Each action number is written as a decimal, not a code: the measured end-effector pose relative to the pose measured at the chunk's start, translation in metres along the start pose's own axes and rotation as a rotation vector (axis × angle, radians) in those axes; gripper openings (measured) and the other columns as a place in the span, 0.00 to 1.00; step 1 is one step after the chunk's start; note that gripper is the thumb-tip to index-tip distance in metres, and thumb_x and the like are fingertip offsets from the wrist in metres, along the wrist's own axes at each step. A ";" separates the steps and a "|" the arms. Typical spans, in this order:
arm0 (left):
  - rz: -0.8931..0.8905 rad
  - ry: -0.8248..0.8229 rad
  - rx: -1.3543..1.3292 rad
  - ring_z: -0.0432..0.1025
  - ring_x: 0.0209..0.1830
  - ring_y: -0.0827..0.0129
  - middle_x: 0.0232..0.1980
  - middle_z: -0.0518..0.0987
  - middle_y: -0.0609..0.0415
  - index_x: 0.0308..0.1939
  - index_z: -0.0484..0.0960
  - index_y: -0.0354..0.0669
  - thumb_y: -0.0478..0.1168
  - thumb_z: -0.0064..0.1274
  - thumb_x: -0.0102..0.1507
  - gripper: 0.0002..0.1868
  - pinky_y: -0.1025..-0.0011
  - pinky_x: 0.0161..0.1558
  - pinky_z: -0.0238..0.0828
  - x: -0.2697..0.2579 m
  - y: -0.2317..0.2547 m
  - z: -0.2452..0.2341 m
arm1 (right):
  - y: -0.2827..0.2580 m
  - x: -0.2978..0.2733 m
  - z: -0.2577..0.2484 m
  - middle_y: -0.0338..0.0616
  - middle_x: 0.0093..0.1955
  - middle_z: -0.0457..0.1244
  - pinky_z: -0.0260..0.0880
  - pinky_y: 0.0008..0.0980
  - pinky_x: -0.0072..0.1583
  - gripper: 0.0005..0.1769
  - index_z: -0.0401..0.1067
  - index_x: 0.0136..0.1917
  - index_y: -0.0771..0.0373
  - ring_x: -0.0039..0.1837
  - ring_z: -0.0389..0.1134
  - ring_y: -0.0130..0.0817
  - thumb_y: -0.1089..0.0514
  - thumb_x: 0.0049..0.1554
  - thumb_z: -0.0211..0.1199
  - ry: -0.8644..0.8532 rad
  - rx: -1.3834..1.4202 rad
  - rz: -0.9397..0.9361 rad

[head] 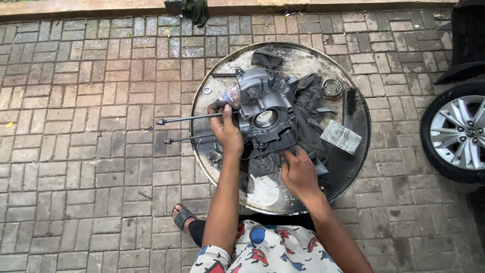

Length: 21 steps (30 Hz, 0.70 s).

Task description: The person cleans a disassembled mechanical component, likely a brake caliper, using a dark cloth. They wipe the exterior surfaces and crevices of the metal part while holding it over a metal drum used as a work surface. The person rotates the part to access different sides during the cleaning process.

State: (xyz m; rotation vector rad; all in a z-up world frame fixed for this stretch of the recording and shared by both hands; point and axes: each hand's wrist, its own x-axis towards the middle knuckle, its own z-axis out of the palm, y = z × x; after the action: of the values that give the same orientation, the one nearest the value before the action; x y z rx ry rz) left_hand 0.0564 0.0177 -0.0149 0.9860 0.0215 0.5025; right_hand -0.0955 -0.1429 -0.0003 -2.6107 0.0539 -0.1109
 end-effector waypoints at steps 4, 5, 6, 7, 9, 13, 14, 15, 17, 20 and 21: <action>-0.002 0.002 -0.014 0.75 0.38 0.73 0.36 0.79 0.50 0.50 0.68 0.42 0.32 0.44 0.71 0.05 0.77 0.43 0.73 0.000 -0.001 -0.001 | 0.006 -0.002 0.004 0.50 0.42 0.61 0.74 0.51 0.46 0.12 0.78 0.51 0.58 0.49 0.69 0.57 0.58 0.57 0.55 -0.016 -0.047 -0.012; -0.001 0.000 -0.013 0.75 0.38 0.73 0.36 0.79 0.49 0.50 0.68 0.42 0.32 0.44 0.71 0.05 0.77 0.43 0.73 0.000 -0.002 -0.001 | 0.007 -0.001 0.006 0.49 0.42 0.61 0.74 0.51 0.46 0.12 0.78 0.50 0.58 0.49 0.69 0.56 0.57 0.57 0.55 -0.022 -0.042 -0.004; -0.002 -0.003 -0.011 0.75 0.38 0.73 0.36 0.79 0.49 0.50 0.68 0.42 0.32 0.43 0.71 0.05 0.77 0.43 0.73 0.000 -0.002 -0.001 | 0.008 0.000 0.008 0.49 0.42 0.61 0.73 0.50 0.46 0.13 0.78 0.50 0.57 0.49 0.70 0.56 0.57 0.57 0.54 -0.029 -0.035 0.003; -0.003 -0.003 -0.011 0.75 0.38 0.73 0.36 0.79 0.49 0.50 0.68 0.42 0.32 0.43 0.71 0.05 0.77 0.43 0.73 -0.002 -0.002 0.000 | 0.008 -0.002 0.007 0.49 0.42 0.61 0.73 0.50 0.46 0.13 0.78 0.50 0.57 0.49 0.70 0.56 0.57 0.57 0.54 -0.030 -0.036 0.005; 0.005 0.000 -0.008 0.75 0.38 0.73 0.36 0.79 0.49 0.50 0.68 0.42 0.32 0.44 0.71 0.05 0.77 0.43 0.74 -0.003 0.002 0.001 | 0.004 -0.002 0.005 0.50 0.42 0.61 0.74 0.50 0.46 0.14 0.78 0.51 0.59 0.49 0.69 0.57 0.59 0.58 0.53 -0.039 -0.009 0.000; 0.002 -0.003 0.006 0.74 0.38 0.74 0.36 0.79 0.50 0.50 0.68 0.42 0.32 0.43 0.71 0.05 0.77 0.44 0.72 -0.003 0.000 0.000 | -0.001 -0.001 0.001 0.51 0.43 0.61 0.75 0.55 0.46 0.16 0.77 0.54 0.58 0.50 0.69 0.57 0.61 0.59 0.51 -0.046 0.013 0.004; 0.005 -0.006 0.011 0.74 0.38 0.74 0.36 0.79 0.50 0.49 0.68 0.43 0.32 0.44 0.71 0.05 0.77 0.44 0.72 -0.004 0.001 0.001 | 0.003 -0.001 0.007 0.51 0.43 0.61 0.75 0.55 0.45 0.16 0.78 0.54 0.59 0.50 0.69 0.58 0.61 0.59 0.51 -0.034 0.000 -0.003; 0.008 -0.010 0.016 0.74 0.38 0.74 0.36 0.79 0.51 0.49 0.68 0.43 0.32 0.44 0.71 0.04 0.77 0.43 0.72 -0.004 0.002 0.001 | 0.008 0.000 0.013 0.51 0.43 0.61 0.75 0.54 0.45 0.15 0.78 0.54 0.60 0.50 0.69 0.58 0.61 0.60 0.51 -0.022 -0.014 -0.009; 0.007 -0.011 0.011 0.74 0.38 0.74 0.35 0.79 0.51 0.49 0.68 0.43 0.32 0.44 0.71 0.04 0.76 0.43 0.72 -0.005 0.008 0.005 | 0.003 -0.001 0.008 0.51 0.44 0.61 0.75 0.54 0.45 0.16 0.78 0.54 0.58 0.50 0.69 0.57 0.61 0.60 0.50 -0.039 -0.011 -0.008; 0.003 -0.007 0.013 0.74 0.38 0.73 0.35 0.78 0.51 0.49 0.68 0.43 0.32 0.43 0.71 0.04 0.76 0.43 0.72 -0.009 0.012 0.006 | 0.000 -0.004 0.004 0.49 0.44 0.61 0.76 0.53 0.46 0.16 0.78 0.53 0.56 0.51 0.69 0.54 0.60 0.59 0.51 -0.068 -0.037 -0.001; 0.002 -0.007 0.018 0.74 0.38 0.73 0.35 0.78 0.51 0.49 0.68 0.43 0.33 0.43 0.71 0.04 0.76 0.43 0.72 -0.010 0.013 0.007 | 0.000 -0.004 0.003 0.48 0.43 0.61 0.75 0.52 0.45 0.15 0.79 0.52 0.56 0.51 0.69 0.53 0.59 0.58 0.53 -0.076 -0.066 0.007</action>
State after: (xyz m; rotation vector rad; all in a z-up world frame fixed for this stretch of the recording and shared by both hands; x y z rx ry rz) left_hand 0.0439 0.0138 -0.0026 1.0059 0.0189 0.5014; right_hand -0.0996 -0.1414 -0.0029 -2.6775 0.0402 -0.0070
